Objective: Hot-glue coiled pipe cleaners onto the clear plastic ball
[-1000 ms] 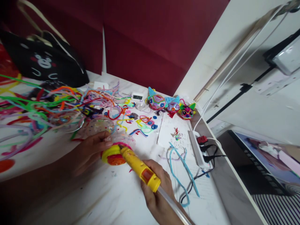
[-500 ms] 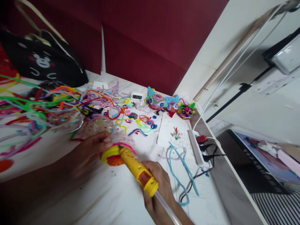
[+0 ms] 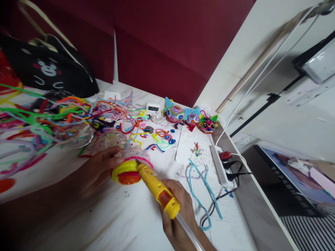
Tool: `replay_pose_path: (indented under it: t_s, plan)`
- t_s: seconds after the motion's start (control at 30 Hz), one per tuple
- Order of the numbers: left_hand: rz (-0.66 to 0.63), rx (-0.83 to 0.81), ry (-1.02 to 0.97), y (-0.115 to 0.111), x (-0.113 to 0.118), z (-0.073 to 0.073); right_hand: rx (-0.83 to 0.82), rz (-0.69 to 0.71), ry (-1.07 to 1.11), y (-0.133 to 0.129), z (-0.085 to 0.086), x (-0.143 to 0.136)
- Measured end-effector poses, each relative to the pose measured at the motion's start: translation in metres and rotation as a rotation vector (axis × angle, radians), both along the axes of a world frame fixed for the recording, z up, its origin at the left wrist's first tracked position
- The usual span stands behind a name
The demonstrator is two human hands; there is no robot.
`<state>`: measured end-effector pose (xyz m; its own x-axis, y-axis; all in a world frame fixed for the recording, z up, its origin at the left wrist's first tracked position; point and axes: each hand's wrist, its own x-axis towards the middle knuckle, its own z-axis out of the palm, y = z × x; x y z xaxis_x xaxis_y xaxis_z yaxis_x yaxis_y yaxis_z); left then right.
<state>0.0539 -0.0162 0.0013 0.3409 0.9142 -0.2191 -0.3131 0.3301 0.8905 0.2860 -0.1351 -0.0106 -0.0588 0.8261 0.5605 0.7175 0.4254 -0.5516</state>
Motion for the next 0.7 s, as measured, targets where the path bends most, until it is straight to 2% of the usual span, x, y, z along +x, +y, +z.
replay_pose_path:
  t_s: [0.13,0.5,0.7]
  plan:
    - [0.01,-0.014,0.007,0.002,-0.001,-0.001,-0.013,-0.005,-0.003,-0.001,-0.002,0.003]
    - [0.045,0.001,0.035,-0.006,0.003,0.008,-0.037,0.029,-0.031,-0.002,0.005,-0.002]
    - [0.016,0.039,0.06,-0.001,0.002,-0.002,-0.002,0.02,-0.053,-0.002,0.003,-0.004]
